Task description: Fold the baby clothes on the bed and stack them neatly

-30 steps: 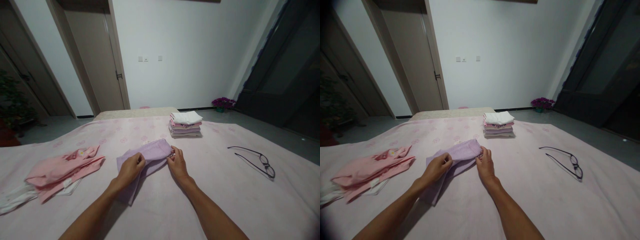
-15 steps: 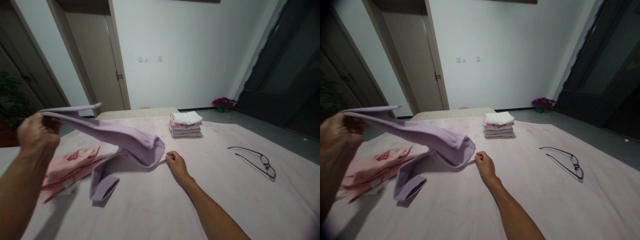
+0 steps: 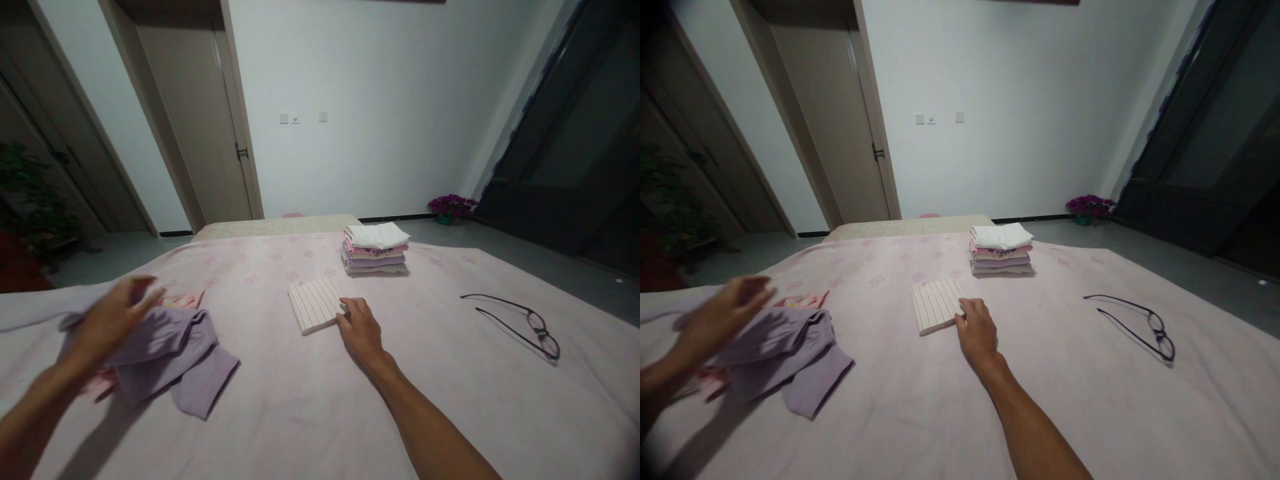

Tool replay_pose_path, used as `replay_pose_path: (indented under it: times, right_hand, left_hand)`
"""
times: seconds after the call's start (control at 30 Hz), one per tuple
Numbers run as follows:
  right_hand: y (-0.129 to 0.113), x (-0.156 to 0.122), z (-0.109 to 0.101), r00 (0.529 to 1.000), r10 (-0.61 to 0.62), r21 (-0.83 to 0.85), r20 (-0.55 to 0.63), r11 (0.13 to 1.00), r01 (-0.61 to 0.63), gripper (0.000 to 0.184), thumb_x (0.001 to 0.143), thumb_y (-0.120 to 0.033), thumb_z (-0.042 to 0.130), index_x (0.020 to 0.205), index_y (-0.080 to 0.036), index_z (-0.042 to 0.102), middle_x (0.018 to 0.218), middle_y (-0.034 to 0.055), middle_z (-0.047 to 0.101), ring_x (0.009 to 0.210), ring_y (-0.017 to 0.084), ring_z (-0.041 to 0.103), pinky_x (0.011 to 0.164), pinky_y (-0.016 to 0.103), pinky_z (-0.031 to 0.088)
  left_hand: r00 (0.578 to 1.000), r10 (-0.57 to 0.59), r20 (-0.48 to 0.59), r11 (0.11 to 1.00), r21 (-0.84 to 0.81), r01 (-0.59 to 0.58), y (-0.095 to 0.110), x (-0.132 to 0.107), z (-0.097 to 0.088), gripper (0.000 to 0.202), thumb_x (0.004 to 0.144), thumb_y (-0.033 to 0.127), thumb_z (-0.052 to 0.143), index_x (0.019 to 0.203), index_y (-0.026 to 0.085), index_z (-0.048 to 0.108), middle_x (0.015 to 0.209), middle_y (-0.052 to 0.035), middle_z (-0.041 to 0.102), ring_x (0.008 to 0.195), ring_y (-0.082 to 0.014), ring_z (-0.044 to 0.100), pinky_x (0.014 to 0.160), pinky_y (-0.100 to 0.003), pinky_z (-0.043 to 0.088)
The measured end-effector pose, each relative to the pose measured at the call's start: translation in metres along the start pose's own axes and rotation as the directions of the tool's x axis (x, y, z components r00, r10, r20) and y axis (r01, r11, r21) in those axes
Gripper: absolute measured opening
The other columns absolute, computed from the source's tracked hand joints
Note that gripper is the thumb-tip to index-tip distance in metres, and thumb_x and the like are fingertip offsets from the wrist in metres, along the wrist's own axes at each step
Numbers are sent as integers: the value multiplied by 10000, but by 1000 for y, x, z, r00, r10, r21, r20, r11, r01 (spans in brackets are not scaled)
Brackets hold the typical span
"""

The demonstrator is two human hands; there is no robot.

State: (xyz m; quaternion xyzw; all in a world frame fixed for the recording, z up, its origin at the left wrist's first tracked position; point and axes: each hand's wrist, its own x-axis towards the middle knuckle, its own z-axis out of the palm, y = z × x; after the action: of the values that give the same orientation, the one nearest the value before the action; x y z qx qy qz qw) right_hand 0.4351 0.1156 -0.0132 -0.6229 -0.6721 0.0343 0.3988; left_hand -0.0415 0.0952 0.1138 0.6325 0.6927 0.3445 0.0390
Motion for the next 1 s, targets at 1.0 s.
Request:
replay_pose_path:
  times: [1.0]
  right_hand:
    - [-3, 7, 0, 997, 61, -23, 48, 998, -60, 329, 900, -250, 530, 1215, -208, 611, 1133, 96, 620, 1030, 222, 595, 889, 342, 465]
  left_hand:
    - [886, 384, 259, 865, 235, -444, 57, -44, 84, 283, 950, 328, 426, 1105, 238, 645, 1186, -69, 663, 1038, -223, 638, 897, -333, 468]
